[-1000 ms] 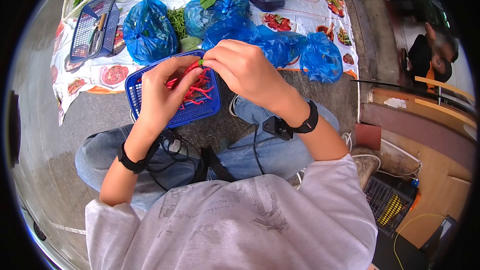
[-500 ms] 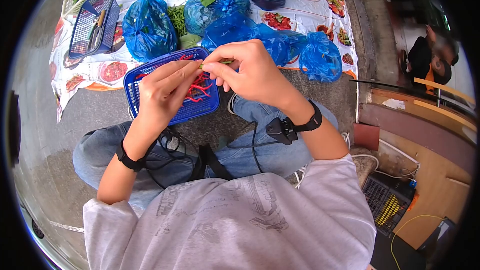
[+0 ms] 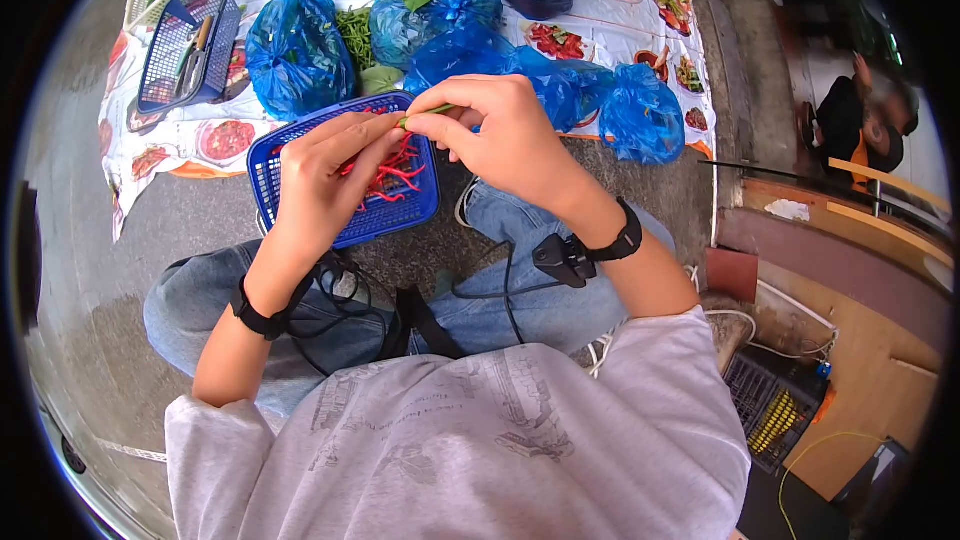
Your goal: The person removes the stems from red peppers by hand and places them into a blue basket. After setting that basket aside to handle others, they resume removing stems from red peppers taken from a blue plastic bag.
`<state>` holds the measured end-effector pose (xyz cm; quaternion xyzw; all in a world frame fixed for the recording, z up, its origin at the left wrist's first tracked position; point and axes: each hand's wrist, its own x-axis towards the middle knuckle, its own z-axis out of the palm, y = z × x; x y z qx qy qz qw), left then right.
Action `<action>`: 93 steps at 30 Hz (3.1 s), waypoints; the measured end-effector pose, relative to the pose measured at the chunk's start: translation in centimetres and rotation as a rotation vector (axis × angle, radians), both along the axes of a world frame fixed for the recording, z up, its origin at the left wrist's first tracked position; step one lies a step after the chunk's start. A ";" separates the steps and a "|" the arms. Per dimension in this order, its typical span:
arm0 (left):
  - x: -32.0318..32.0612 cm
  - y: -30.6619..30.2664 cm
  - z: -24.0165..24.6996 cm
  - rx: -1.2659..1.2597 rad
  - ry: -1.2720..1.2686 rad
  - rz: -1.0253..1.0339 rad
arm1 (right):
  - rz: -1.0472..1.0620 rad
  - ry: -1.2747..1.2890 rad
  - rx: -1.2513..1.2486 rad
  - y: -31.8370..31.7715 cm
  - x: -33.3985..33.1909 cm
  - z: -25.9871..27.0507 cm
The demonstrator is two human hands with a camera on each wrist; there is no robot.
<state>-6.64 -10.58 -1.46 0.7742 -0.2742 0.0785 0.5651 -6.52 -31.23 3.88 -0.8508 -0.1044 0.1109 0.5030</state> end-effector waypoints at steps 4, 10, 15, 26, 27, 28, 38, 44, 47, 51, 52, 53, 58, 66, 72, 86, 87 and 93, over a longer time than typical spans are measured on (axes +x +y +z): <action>0.1 -0.3 -0.1 0.099 0.014 0.040 | 0.115 -0.506 -0.162 -0.2 0.3 -1.1; -0.3 -0.1 -0.5 0.130 -0.034 0.043 | 0.017 -0.041 -0.061 0.0 0.1 -0.5; -0.5 0.1 -0.1 0.098 -0.063 0.015 | 0.026 0.226 0.089 -0.4 0.1 -0.1; -0.6 0.0 0.4 -0.070 -0.041 0.010 | 0.013 0.464 0.523 -1.2 0.2 -1.0; -0.6 0.0 0.5 -0.071 -0.022 0.007 | 0.010 0.492 0.560 -1.3 0.2 -1.2; -0.6 0.1 0.5 -0.071 -0.002 0.005 | 0.011 0.494 0.559 -1.3 0.3 -1.3; -0.3 0.2 0.4 0.109 -0.049 0.049 | 0.033 0.003 -0.028 0.4 0.3 0.0; -0.6 -0.4 0.4 -0.010 0.065 0.140 | 0.090 -0.184 -0.138 0.3 0.2 -0.4; -0.5 -0.3 0.2 0.005 0.028 0.134 | 0.122 -0.368 -0.177 0.6 0.3 -0.8; -0.6 -0.3 0.1 0.037 -0.031 0.128 | 0.199 -0.553 -0.271 0.7 0.2 -0.8; -0.6 -0.3 0.2 0.049 -0.040 0.124 | 0.197 -0.553 -0.271 0.7 0.2 -0.8; -0.6 -0.3 0.2 0.050 -0.040 0.122 | 0.235 -0.600 -0.301 0.7 0.3 -0.7; -0.7 -0.1 -0.2 0.089 -0.118 0.029 | 0.323 -0.570 -0.310 0.2 0.5 -0.9; -0.7 0.0 0.2 0.086 -0.151 0.041 | 0.175 -0.398 -0.088 0.5 0.0 -1.2; -0.6 0.0 0.3 0.057 -0.225 0.057 | 0.105 -0.419 -0.044 0.9 -0.2 -1.6; -0.6 0.5 1.4 0.081 -0.265 0.032 | -0.101 0.023 0.294 0.9 -0.6 -2.3; -0.5 0.5 1.4 0.074 -0.269 0.031 | -0.135 0.113 0.353 0.9 -0.6 -2.1; -0.4 0.7 0.9 0.097 -0.261 0.004 | 0.155 -0.100 -0.086 -0.1 0.1 -0.1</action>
